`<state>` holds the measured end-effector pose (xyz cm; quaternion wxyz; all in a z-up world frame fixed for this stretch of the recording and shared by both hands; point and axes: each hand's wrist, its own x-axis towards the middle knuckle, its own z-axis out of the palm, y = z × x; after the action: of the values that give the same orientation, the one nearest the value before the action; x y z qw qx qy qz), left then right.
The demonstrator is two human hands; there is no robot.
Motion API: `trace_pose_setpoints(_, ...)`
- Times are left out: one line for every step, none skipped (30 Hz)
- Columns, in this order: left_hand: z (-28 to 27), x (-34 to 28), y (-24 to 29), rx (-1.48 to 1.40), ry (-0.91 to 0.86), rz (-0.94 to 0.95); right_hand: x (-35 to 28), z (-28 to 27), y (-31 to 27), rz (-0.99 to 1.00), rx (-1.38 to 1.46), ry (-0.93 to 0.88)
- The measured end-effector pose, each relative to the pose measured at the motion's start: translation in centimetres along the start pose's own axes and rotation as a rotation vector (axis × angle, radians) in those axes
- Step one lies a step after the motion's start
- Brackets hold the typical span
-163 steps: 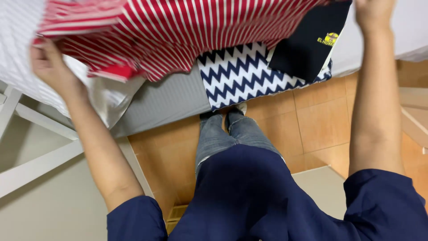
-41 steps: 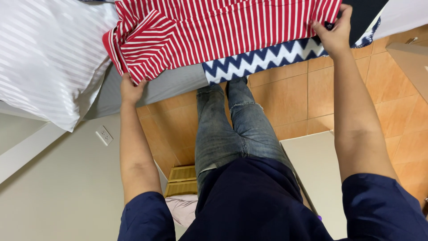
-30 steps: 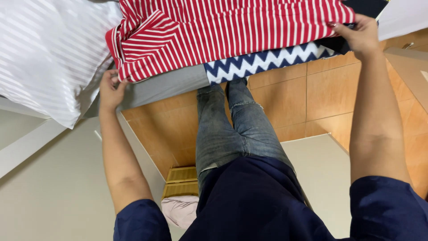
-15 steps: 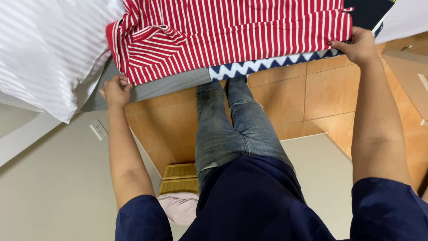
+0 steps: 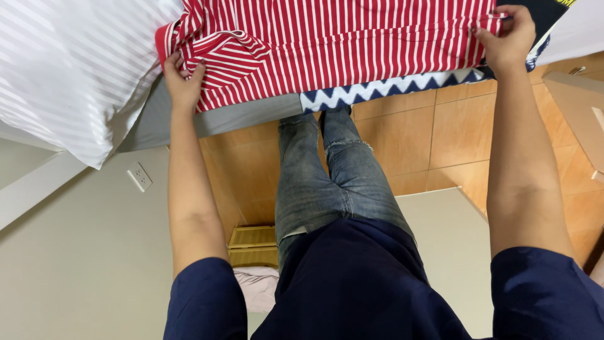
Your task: The recorder folds multiple pieces of clothing, including shorts, a t-shirt, and a polo shirt, on a bed.
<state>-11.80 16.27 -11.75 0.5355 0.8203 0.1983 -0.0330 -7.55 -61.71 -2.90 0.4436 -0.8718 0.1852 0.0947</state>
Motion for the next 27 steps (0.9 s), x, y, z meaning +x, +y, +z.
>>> trace_pose_setpoints(0.7, 0.7, -0.7, 0.111, 0.034, 0.007, 0.4, 0.2, 0.4, -0.071, -0.225, 0.053)
trace_pose_setpoints(1.2, 0.8, 1.0, 0.111, 0.032, 0.007, 0.5, -0.1, 1.0, -0.068, -0.226, 0.055)
trace_pose_setpoints(1.7, 0.8, 2.8, 0.058, 0.051, -0.114, 0.6, -0.3, 1.5, -0.206, -0.249, 0.063)
trace_pose_setpoints(2.3, 0.9, 4.6, 0.004, 0.066, -0.236, 0.7, -0.7, 2.0, -0.345, -0.271, 0.07)
trace_pose_setpoints(2.0, 0.6, 5.4, 0.004, 0.063, -0.236, 0.5, -0.8, 2.0, -0.343, -0.272, 0.071)
trace_pose_setpoints(1.7, 0.4, 6.2, -0.107, 0.021, -0.216, 0.3, -1.0, 2.1, -0.358, -0.293, 0.125)
trace_pose_setpoints(1.4, 0.1, 7.0, -0.217, -0.021, -0.196, 0.1, -1.2, 2.0, -0.374, -0.313, 0.18)
trace_pose_setpoints(1.2, -0.1, 6.1, -0.22, -0.024, -0.196, -0.1, -0.9, 2.7, -0.373, -0.317, 0.182)
trace_pose_setpoints(1.0, -0.3, 5.3, -0.384, -0.004, -0.245, -0.3, -0.7, 3.4, -0.308, -0.267, 0.223)
trace_pose_setpoints(0.6, -0.4, 4.4, -0.546, 0.017, -0.294, -0.5, -0.2, 4.0, -0.244, -0.213, 0.264)
trace_pose_setpoints(0.6, -0.5, 3.9, -0.546, 0.014, -0.293, -1.3, 1.0, 2.7, -0.243, -0.213, 0.266)
trace_pose_setpoints(0.4, -0.7, 3.4, -0.537, -0.017, -0.29, -2.1, 2.4, 1.3, -0.265, -0.241, 0.317)
trace_pose_setpoints(0.2, -0.9, 2.8, -0.529, -0.048, -0.286, -3.0, 3.8, -0.1, -0.287, -0.268, 0.368)
trace_pose_setpoints(0.5, -1.0, 5.1, -0.529, -0.051, -0.286, -3.5, 5.7, -1.5, -0.286, -0.269, 0.371)
trace_pose_setpoints(0.8, -1.0, 7.4, -0.508, -0.055, -0.328, -4.0, 7.6, -3.0, -0.318, -0.376, 0.44)
trace_pose_setpoints(1.0, -1.2, 9.7, -0.485, -0.059, -0.371, -4.6, 9.6, -4.4, -0.348, -0.484, 0.508)
trace_pose_setpoints(1.3, -0.7, 9.4, -0.485, -0.061, -0.373, -5.4, 12.1, -6.1, -0.346, -0.486, 0.508)
trace_pose_setpoints(1.4, -0.2, 9.2, -0.347, -0.053, -0.359, -6.1, 14.7, -7.9, -0.359, -0.456, 0.441)
trace_pose_setpoints(1.5, 0.3, 8.9, -0.209, -0.045, -0.344, -6.8, 17.4, -9.7, -0.37, -0.425, 0.375)
trace_pose_setpoints(1.5, 1.0, 8.1, -0.205, -0.043, -0.345, -7.3, 20.0, -11.3, -0.37, -0.421, 0.372)
trace_pose_setpoints(1.4, 1.7, 7.2, -0.056, -0.086, -0.286, -7.8, 22.6, -12.9, -0.421, -0.348, 0.261)
trace_pose_setpoints(1.3, 2.3, 6.3, 0.095, -0.127, -0.227, -8.3, 25.3, -14.6, -0.471, -0.272, 0.149)
trace_pose_setpoints(1.2, 2.6, 6.9, 0.1, -0.123, -0.229, -8.6, 27.1, -16.6, -0.471, -0.266, 0.146)
trace_pose_setpoints(1.1, 2.9, 7.4, 0.12, -0.166, -0.155, -8.9, 29.1, -18.6, -0.494, -0.195, 0.06)
trace_pose_setpoints(1.0, 3.2, 8.0, 0.14, -0.21, -0.081, -9.1, 31.0, -20.7, -0.517, -0.123, -0.025)
trace_pose_setpoints(0.5, 2.8, 10.6, 0.147, -0.207, -0.082, -9.1, 32.0, -22.8, -0.517, -0.116, -0.027)
trace_pose_setpoints(0.1, 2.3, 13.2, 0.314, -0.095, 0.234, -9.0, 32.9, -25.0, -0.515, -0.104, -0.109)
